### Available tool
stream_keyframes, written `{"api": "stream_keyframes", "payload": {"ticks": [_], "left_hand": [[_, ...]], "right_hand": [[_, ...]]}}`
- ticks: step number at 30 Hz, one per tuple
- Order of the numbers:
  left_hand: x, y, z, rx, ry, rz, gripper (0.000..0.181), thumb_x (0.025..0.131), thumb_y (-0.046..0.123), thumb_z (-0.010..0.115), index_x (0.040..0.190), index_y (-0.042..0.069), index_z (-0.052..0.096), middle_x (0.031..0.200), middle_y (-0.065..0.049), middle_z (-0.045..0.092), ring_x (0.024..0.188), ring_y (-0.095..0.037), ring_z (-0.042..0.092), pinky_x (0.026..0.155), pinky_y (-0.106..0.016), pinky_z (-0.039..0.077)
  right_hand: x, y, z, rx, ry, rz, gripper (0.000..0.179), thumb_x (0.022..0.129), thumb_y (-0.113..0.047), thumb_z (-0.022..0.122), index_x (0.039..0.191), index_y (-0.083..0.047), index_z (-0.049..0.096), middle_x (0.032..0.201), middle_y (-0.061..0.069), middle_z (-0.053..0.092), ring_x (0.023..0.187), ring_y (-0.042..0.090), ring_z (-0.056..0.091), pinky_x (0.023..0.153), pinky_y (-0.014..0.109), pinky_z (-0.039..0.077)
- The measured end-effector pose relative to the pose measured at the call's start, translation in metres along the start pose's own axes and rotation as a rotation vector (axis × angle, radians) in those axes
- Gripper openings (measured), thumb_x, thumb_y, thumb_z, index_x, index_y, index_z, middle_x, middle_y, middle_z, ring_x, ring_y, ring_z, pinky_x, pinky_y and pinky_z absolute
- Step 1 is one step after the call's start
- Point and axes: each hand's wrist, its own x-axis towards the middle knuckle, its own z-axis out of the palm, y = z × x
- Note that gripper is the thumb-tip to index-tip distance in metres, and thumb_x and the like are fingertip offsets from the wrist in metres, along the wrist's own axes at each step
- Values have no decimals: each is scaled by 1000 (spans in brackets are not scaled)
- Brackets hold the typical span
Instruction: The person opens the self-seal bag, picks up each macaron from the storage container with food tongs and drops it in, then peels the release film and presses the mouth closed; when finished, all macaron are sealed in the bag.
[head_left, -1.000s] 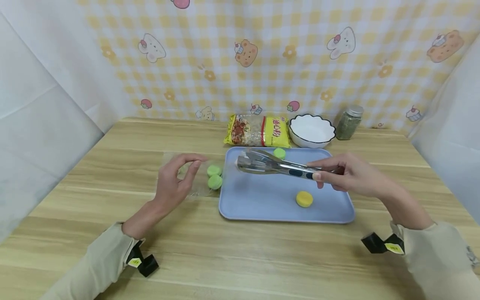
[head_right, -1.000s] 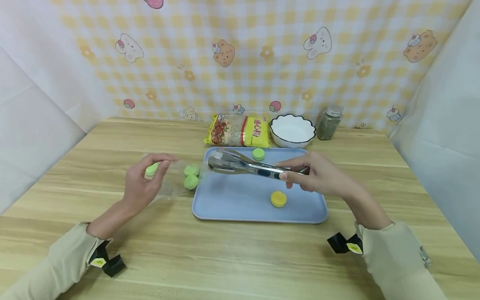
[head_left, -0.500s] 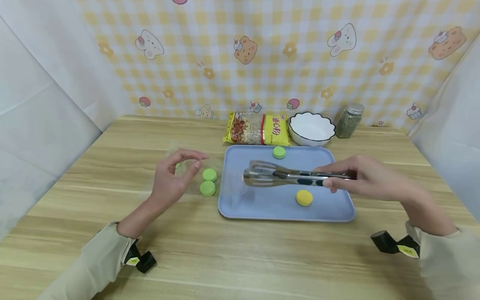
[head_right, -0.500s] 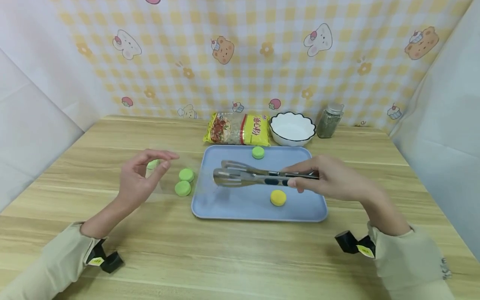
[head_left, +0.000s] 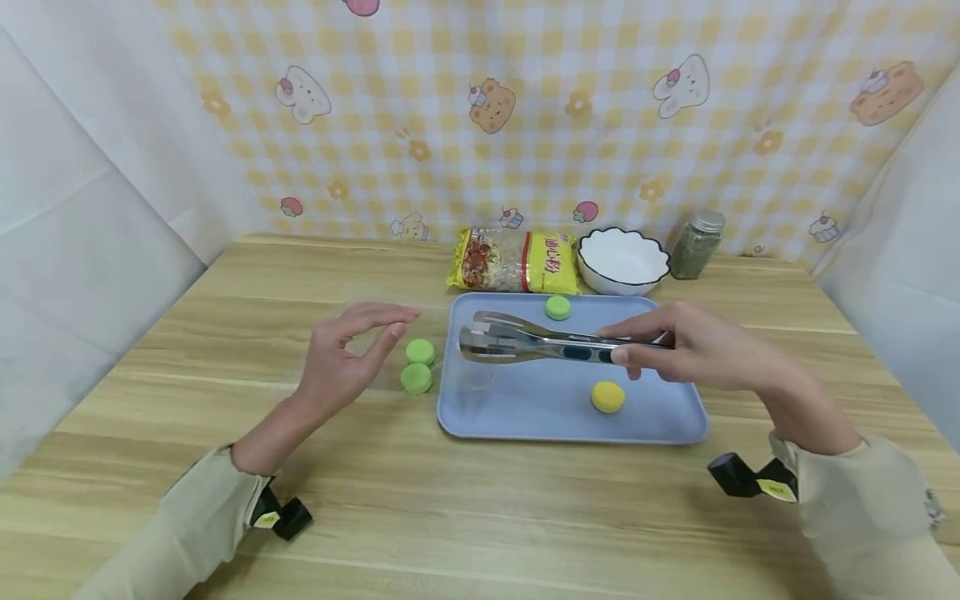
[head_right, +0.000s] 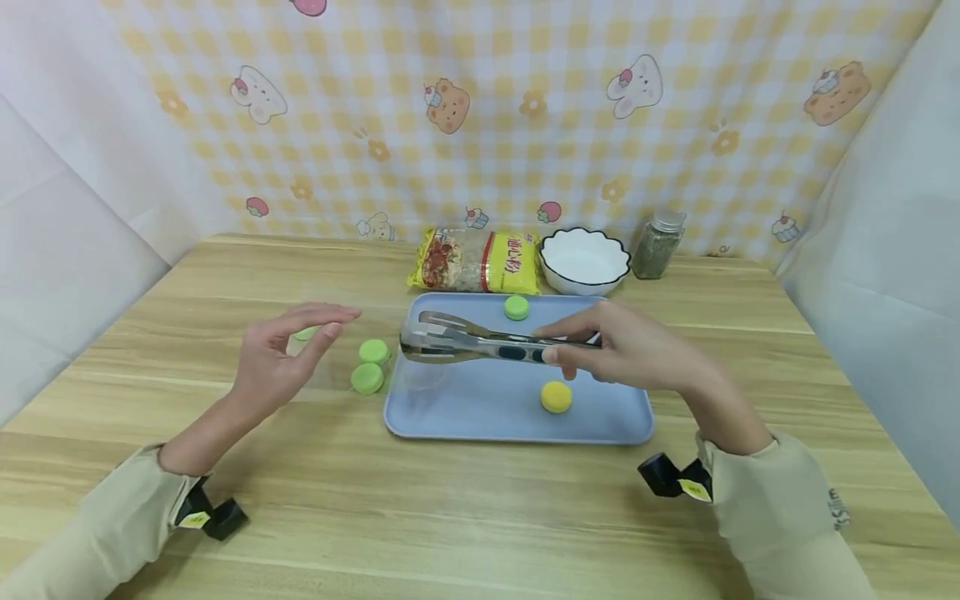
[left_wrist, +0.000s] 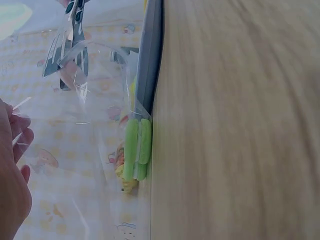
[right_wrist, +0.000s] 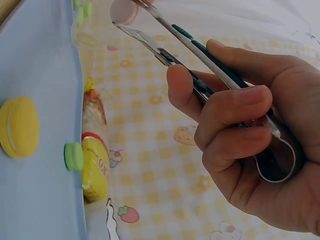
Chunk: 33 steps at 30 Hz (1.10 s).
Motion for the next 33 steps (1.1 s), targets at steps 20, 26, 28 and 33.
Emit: {"api": "stream_keyframes", "payload": {"ticks": [20,26,28,33], "left_hand": [[-1,-4,-1,-6,-53,14,25,80,-12,64,101,-2,71,102,-9,69,97,-21,64,89,-32,46],[-1,-5,0,-31,-55,-3,25,81,-12,64,101,-1,71,103,-8,68,98,-22,63,90,-33,46],[-1,-5,1,-34,-55,-6,26,80,-13,64,101,-1,71,103,-9,68,99,-22,63,90,-32,46],[-1,-5,1,-35,-50,-24,28,78,-15,64,102,-2,71,103,-10,68,99,-21,63,90,-32,46]], "right_hand": [[30,-6,19,-86,-52,5,32,92,-29,59,118,-10,65,67,-7,60,48,8,43,44,25,37],[65,-10,40,-170,46,-76,30,92,-26,61,116,-9,66,68,-7,62,53,8,46,50,27,39],[75,-12,47,-173,61,-95,30,92,-26,61,116,-10,66,69,-6,63,53,7,46,51,27,39],[105,-19,66,-210,71,-191,29,93,-25,59,115,-7,66,83,-2,67,52,6,43,51,25,37]]}}
